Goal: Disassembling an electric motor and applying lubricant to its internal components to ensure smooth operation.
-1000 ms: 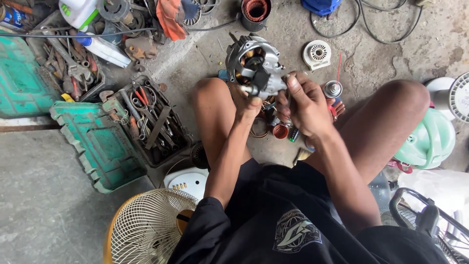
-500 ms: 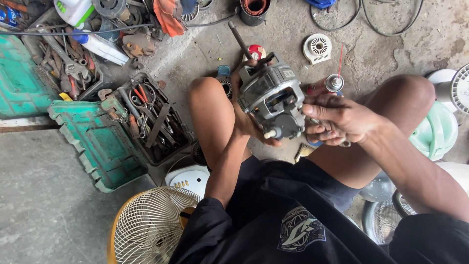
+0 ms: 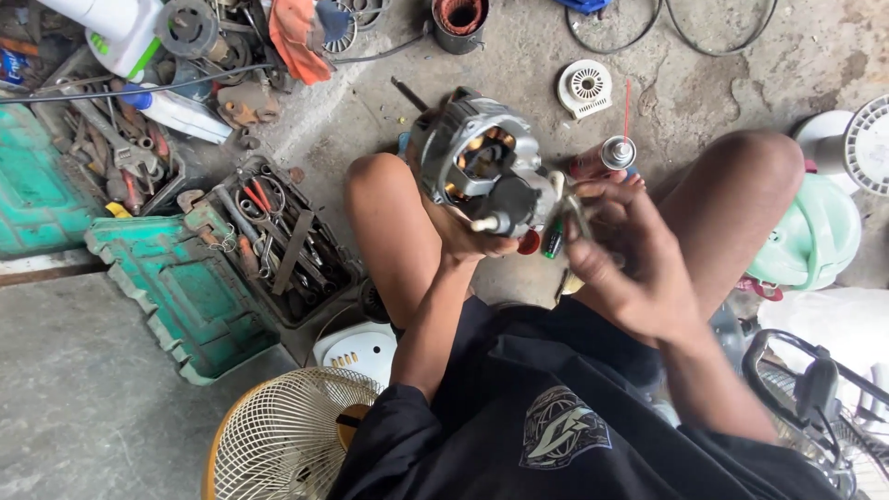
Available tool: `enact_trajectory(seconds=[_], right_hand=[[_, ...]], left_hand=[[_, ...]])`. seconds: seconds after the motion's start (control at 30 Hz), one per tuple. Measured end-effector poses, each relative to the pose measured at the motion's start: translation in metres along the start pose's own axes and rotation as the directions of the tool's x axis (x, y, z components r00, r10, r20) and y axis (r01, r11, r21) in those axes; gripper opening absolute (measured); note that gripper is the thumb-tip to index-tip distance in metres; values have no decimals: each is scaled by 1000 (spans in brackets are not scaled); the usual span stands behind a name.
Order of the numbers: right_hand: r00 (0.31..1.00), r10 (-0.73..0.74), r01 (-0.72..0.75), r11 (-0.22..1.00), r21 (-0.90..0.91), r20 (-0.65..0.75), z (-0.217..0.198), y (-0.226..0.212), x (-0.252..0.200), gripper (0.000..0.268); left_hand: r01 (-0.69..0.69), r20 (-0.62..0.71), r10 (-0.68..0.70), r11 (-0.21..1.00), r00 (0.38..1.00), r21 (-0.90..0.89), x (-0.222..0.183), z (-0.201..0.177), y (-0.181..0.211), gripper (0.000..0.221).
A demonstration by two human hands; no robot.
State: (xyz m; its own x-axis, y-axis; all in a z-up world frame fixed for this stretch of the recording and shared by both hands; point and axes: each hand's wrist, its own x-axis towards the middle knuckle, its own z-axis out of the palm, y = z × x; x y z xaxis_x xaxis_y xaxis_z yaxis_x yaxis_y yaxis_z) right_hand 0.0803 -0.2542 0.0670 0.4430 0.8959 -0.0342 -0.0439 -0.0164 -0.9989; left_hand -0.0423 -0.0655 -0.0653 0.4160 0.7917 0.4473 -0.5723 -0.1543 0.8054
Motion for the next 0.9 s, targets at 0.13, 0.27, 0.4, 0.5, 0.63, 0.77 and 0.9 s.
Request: enact_trajectory(seconds=[0.13, 0.27, 0.4, 0.5, 0.63, 0.77, 0.9], right_hand=[[811, -567, 402, 719, -566, -144, 24, 7, -4, 34], [740, -645, 447, 683, -577, -191, 8, -6, 20, 30], [896, -364, 285, 911, -298, -254, 3, -27, 55, 23], [932, -308, 255, 932, -259, -192, 8, -34, 71, 43], [876, -481, 425, 757, -496, 17, -2, -18, 70, 30], [826, -554, 531, 707, -468, 101, -17, 5, 65, 38], [775, -590, 578, 519, -630, 226, -26, 7, 69, 32]], left_hand=[[30, -27, -26, 981, 999, 190, -21, -11, -13, 134], [85, -35, -83, 994, 996, 64, -24, -11, -20, 128], [198, -45, -212, 955, 976, -221, -27, -3, -31, 114], [249, -36, -287, 881, 957, -402, -30, 2, -38, 105], [306, 3, -394, 708, 919, -637, -30, 5, -48, 91], [324, 46, -455, 555, 889, -766, -40, 11, -55, 82], [354, 136, -542, 321, 830, -879, -52, 8, -58, 79]])
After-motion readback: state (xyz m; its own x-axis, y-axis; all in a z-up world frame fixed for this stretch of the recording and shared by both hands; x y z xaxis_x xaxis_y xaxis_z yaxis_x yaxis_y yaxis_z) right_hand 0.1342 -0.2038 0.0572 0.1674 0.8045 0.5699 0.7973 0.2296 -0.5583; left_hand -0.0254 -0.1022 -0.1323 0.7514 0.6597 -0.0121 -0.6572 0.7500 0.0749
